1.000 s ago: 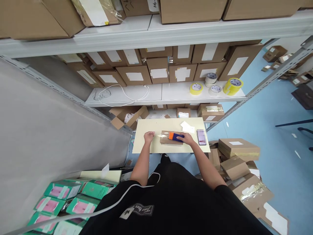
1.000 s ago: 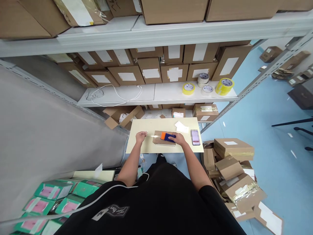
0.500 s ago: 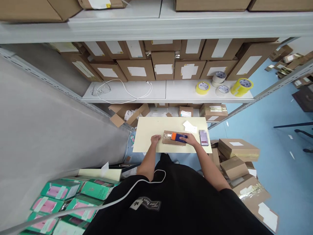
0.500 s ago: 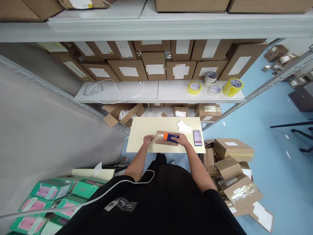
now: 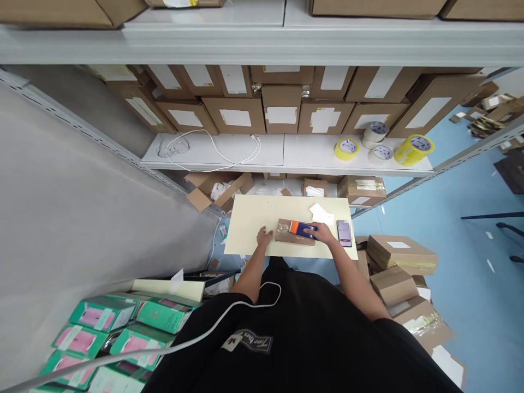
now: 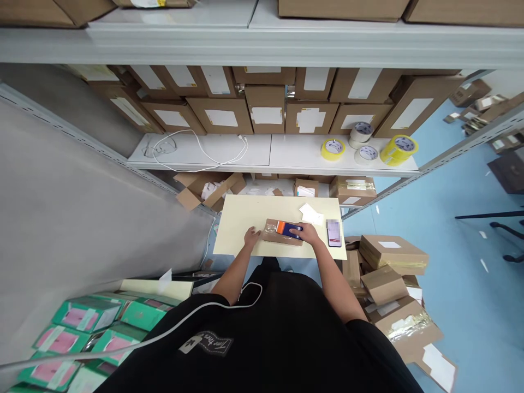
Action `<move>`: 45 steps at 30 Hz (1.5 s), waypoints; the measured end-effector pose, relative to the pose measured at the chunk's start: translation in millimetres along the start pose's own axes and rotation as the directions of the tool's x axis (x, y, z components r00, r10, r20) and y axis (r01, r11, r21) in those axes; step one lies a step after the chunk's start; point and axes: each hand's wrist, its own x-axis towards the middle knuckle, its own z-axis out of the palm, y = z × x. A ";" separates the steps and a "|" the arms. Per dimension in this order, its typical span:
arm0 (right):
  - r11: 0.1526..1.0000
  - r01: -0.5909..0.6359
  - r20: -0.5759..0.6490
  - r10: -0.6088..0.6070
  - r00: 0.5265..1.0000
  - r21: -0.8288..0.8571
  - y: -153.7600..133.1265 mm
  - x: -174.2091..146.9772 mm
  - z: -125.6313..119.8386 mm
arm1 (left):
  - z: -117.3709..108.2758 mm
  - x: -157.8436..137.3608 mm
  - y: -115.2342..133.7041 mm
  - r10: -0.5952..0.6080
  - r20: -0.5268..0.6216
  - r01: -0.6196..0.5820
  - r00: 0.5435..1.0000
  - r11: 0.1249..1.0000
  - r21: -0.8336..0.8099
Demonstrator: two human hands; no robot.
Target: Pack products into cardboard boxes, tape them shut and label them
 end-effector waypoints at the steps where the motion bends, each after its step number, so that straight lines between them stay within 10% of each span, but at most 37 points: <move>1: 1.000 -0.001 0.003 0.001 1.000 -0.017 -1.0 1.1 -1.1 | -5.3 0.4 -0.2 0.016 0.016 -0.016 1.000 1.000 -0.020; 7: 0.974 -0.063 0.030 0.071 0.997 -0.218 -16.0 13.0 -1.8 | -31.8 13.0 17.5 0.371 0.385 -0.366 0.845 0.926 -0.089; 12: 0.913 -0.148 0.012 0.165 0.986 -0.381 -36.1 18.5 3.1 | -34.8 25.9 37.5 0.365 0.547 -0.478 0.753 0.875 0.074; 29: 0.746 -0.267 0.045 0.369 0.928 -0.611 37.8 -36.4 -105.8 | -31.6 30.2 28.7 0.361 0.564 -0.457 0.743 0.889 0.033; 40: 0.769 -0.291 0.012 0.362 0.932 -0.569 5.7 -30.4 -92.7 | -44.2 42.0 -2.0 0.430 0.525 -0.456 0.735 0.886 -0.087; 45: 0.828 -0.221 0.012 0.265 0.964 -0.516 -41.6 -17.2 -71.3 | -72.0 34.8 -28.2 0.321 0.378 -0.305 0.868 0.947 -0.104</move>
